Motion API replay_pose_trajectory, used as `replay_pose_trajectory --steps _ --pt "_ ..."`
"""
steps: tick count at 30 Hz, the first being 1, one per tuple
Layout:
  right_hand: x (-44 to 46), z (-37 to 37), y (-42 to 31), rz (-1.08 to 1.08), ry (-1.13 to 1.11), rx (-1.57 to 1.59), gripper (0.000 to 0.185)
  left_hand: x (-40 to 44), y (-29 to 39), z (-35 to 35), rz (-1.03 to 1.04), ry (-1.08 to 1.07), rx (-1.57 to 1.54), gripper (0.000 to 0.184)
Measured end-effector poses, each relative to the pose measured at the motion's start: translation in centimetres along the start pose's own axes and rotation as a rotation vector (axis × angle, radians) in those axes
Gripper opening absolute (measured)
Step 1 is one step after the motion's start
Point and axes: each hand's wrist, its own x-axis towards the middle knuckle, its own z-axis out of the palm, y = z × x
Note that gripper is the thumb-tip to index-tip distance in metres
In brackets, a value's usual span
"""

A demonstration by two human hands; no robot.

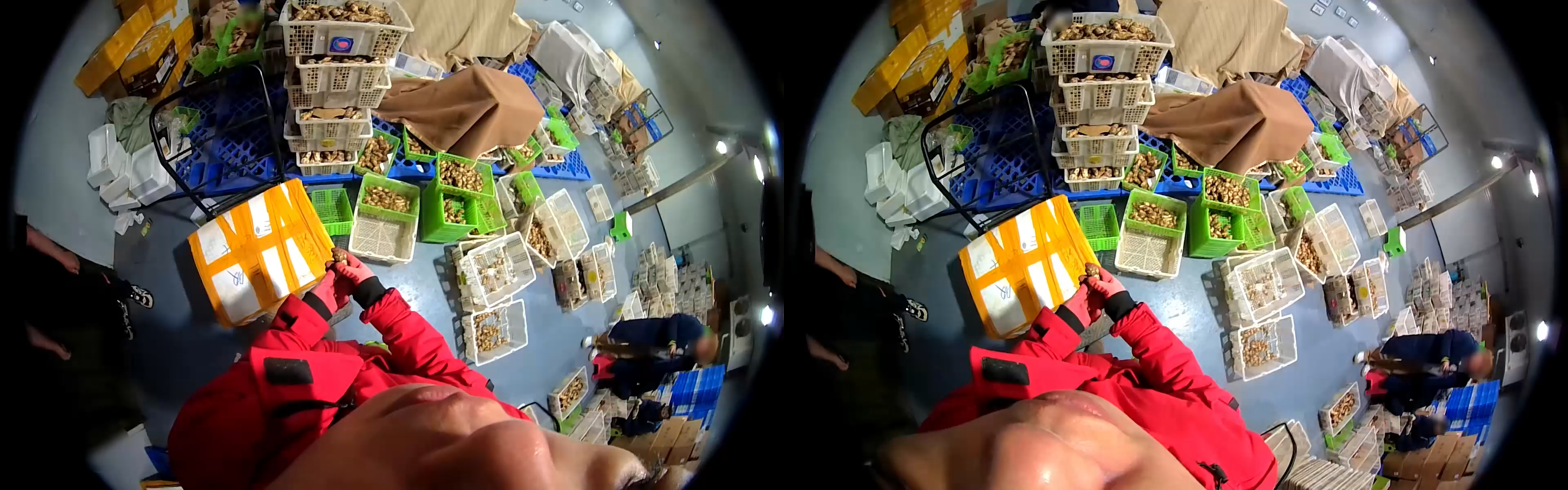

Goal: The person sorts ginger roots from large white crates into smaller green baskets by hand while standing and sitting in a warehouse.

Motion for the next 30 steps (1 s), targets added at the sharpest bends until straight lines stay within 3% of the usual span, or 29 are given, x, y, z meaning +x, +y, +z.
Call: replay_pose_trajectory --steps 7,15,18,19,20,21,22,23,24,27,28,30 --pt "3.8 0.7 0.2 0.019 -0.008 -0.075 0.049 1.2 2.0 0.3 0.262 -0.057 -0.134 0.033" --pt "6.3 2.6 1.0 0.035 -0.034 -0.106 0.045 0.9 4.1 -1.1 0.327 -0.152 -0.258 0.035" --pt "7.0 2.8 1.1 0.05 -0.036 -0.241 0.041 2.6 3.7 -3.0 0.337 -0.116 -0.221 0.034" --pt "6.7 2.9 0.7 0.1 -0.055 -0.192 0.042 0.7 4.3 -2.0 0.235 0.034 -0.071 0.034" --pt "6.8 3.0 0.9 0.101 -0.123 -0.127 0.041 -0.9 4.7 -0.5 0.246 -0.022 -0.101 0.032" --pt "7.0 2.9 1.3 0.062 -0.134 -0.18 0.041 3.0 3.2 -3.7 0.356 -0.039 -0.079 0.033" --pt "8.0 1.6 1.2 0.114 -0.08 -0.471 0.05 -0.4 4.6 -1.3 0.213 -0.019 -0.035 0.034" --pt "6.2 4.5 0.2 0.175 -0.013 -0.3 0.05 0.6 3.1 -2.0 0.269 0.055 -0.145 0.035" --pt "6.5 3.8 0.5 0.16 -0.163 -0.233 0.049 -2.1 4.1 1.0 0.36 0.015 -0.149 0.037" --pt "5.3 6.4 -0.2 0.195 -0.156 -0.283 0.049 -4.5 4.1 2.4 0.269 0.247 -0.131 0.038" --pt "5.1 7.0 -0.1 0.175 -0.129 -0.28 0.045 -4.7 3.7 2.8 0.339 0.296 -0.132 0.036" --pt "5.2 6.6 0.2 0.155 -0.173 -0.359 0.044 -3.9 2.9 1.1 0.432 0.131 -0.19 0.035"
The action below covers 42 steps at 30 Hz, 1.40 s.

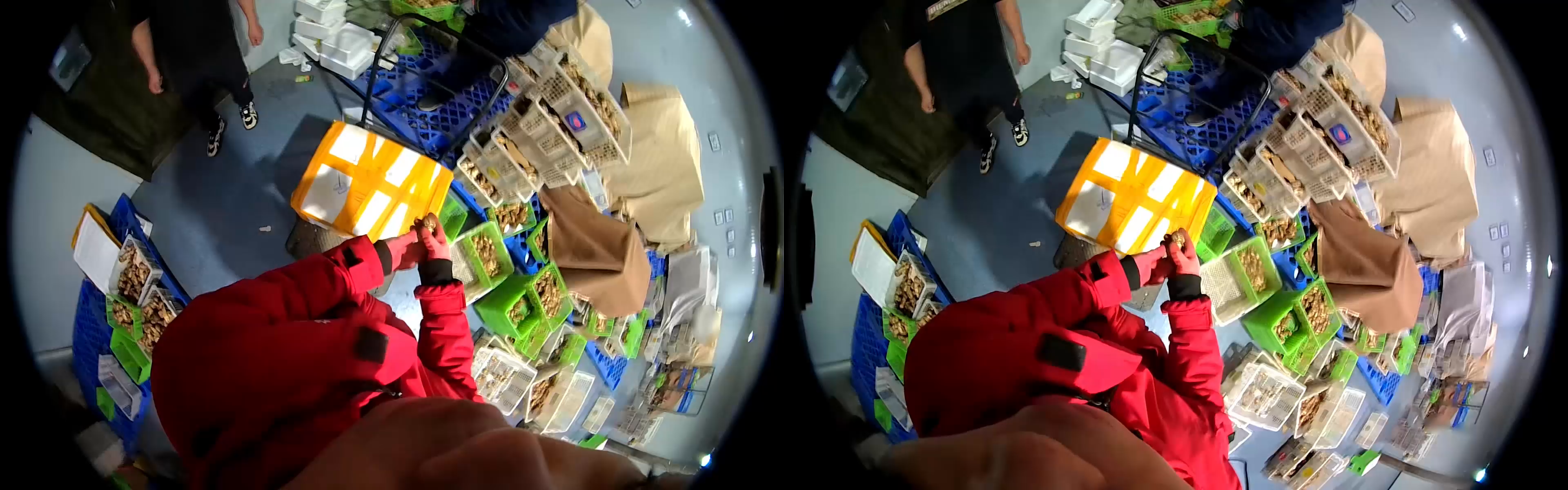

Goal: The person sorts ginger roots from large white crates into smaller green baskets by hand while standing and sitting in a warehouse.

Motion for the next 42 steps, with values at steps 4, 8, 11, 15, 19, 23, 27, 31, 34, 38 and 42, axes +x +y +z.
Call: replay_pose_trajectory --steps 4,8,11,15,19,23,27,31,34,38,42 --pt "-2.2 -1.2 -0.8 0.072 -0.037 -0.046 0.045 0.1 -3.2 0.0 0.017 0.078 -0.012 0.038" --pt "-4.8 -2.7 -2.6 0.084 -0.024 0.186 0.048 -1.6 -3.2 4.0 -0.11 0.081 0.029 0.037" --pt "-6.1 -6.1 -2.0 -0.069 -0.088 0.306 0.052 -2.1 -5.5 4.1 -0.131 0.077 0.07 0.041" --pt "-8.9 -9.3 -3.8 -0.106 -0.001 0.5 0.057 -2.6 -7.3 1.6 -0.201 0.047 0.079 0.041" --pt "-10.6 -11.0 -6.1 -0.165 0.039 0.452 0.06 -2.3 -7.6 2.6 -0.246 -0.013 0.036 0.039" --pt "-11.2 -11.9 -6.6 -0.161 0.041 0.418 0.056 -2.0 -8.2 3.0 -0.255 0.075 0.076 0.038" --pt "-11.6 -12.4 -6.2 -0.129 0.005 0.356 0.06 -0.8 -8.0 1.2 -0.296 0.158 0.076 0.037" --pt "-11.0 -17.6 -4.8 -0.134 0.071 0.371 0.052 -1.0 -6.9 2.5 -0.272 0.123 0.097 0.04" --pt "-12.1 -27.2 -10.6 -0.427 -0.007 0.57 0.025 -0.6 -5.9 1.8 -0.276 0.109 0.088 0.038" --pt "-15.1 -33.7 -21.1 -0.606 0.776 0.781 0.023 1.6 -6.3 0.9 -0.29 0.06 0.063 0.036" --pt "-14.3 -32.6 -20.2 -0.136 0.084 0.568 0.05 5.5 -9.0 2.2 -0.352 -0.022 0.046 0.04"
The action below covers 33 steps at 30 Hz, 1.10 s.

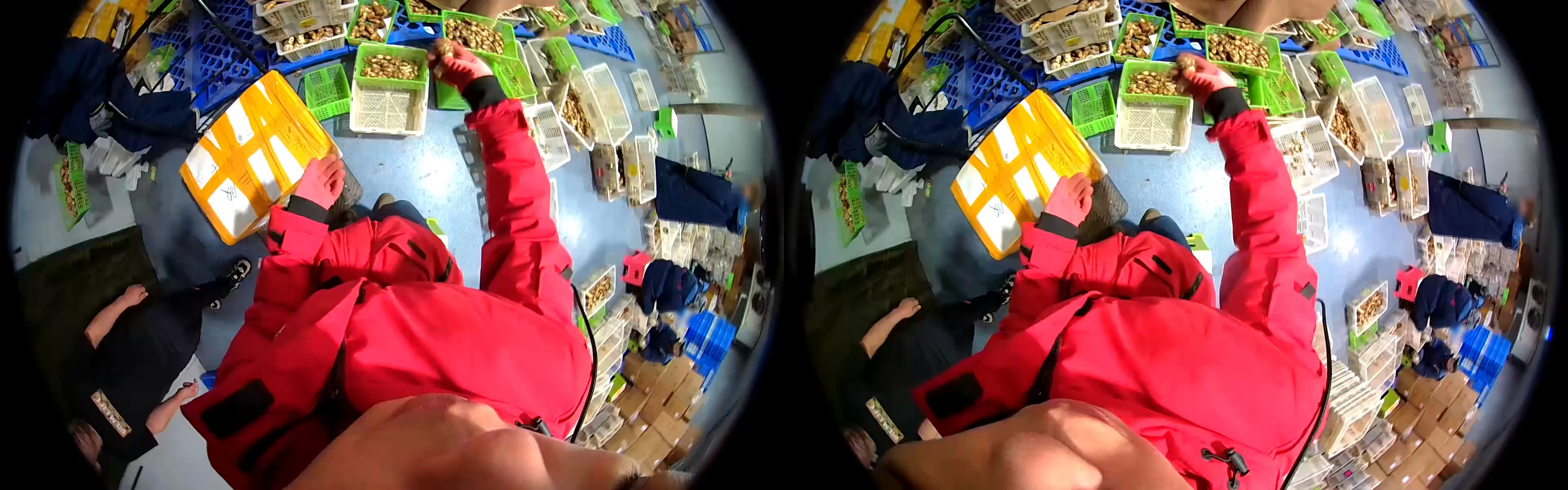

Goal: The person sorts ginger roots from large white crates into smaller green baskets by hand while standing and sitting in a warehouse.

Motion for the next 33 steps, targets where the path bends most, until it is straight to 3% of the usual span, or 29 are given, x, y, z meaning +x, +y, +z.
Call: replay_pose_trajectory --steps 1,3,5,7,9,12,13,15,17,19,20,25,27,28,29,31,33 --pt "-1.1 2.7 2.9 -0.053 0.054 -0.535 0.055 1.5 -0.4 -0.8 -0.029 -0.139 0.023 0.041" --pt "-0.3 2.9 4.8 0.101 0.066 -0.407 0.059 2.5 -0.8 4.3 -0.075 -0.04 0.121 0.045" --pt "1.4 -1.4 5.7 0.121 0.076 -0.576 0.06 4.5 -1.5 8.8 -0.08 0.07 0.188 0.053" --pt "2.3 -1.7 6.7 0.065 0.026 -0.674 0.047 7.3 -2.1 11.5 -0.057 0.104 0.193 0.057" --pt "3.0 -2.0 6.5 0.155 0.045 -1.051 0.056 10.7 -3.2 13.1 -0.038 0.144 0.109 0.058" --pt "3.3 -2.6 6.5 0.139 0.003 -0.917 0.05 17.4 -4.4 16.5 0.006 0.318 -0.049 0.054" --pt "2.2 -1.7 5.1 0.161 -0.004 -0.903 0.048 19.2 -5.0 14.6 -0.053 0.026 -0.181 0.051" --pt "2.7 -1.9 1.6 0.102 0.009 -1.114 0.046 20.8 -6.1 16.7 0.214 -0.045 0.267 0.047" --pt "4.3 -5.5 0.6 0.215 -0.02 -0.563 0.04 22.1 -6.3 16.5 0.33 -0.069 0.53 0.043" --pt "4.7 -6.1 -2.6 0.191 -0.033 -0.526 0.039 23.0 -5.4 19.6 0.039 -0.009 -0.137 0.03" --pt "5.7 -7.9 -2.9 0.134 0.006 -0.863 0.039 23.0 -5.0 21.2 -0.001 0.036 -0.143 0.031" --pt "5.7 -11.2 -12.5 0.143 0.299 -0.679 0.038 26.3 -3.3 24.1 -0.051 0.064 -0.101 0.028" --pt "5.6 -17.4 -15.4 -0.008 0.475 -0.501 0.039 28.1 -2.8 25.5 -0.054 0.144 -0.07 0.027" --pt "4.3 -18.0 -18.5 -0.039 0.504 -0.444 0.038 29.6 -2.4 23.5 -0.102 -0.027 -0.118 0.026" --pt "2.9 -18.5 -21.7 -0.067 0.525 -0.384 0.036 29.6 -2.4 25.9 -0.039 0.116 -0.053 0.025" --pt "1.3 -21.1 -26.5 -0.221 0.629 -0.135 0.033 31.1 -1.6 25.5 -0.099 -0.012 -0.146 0.027" --pt "2.3 -30.1 -31.5 -0.431 0.648 -0.047 0.034 33.1 -1.4 25.7 -0.121 -0.159 -0.119 0.025"
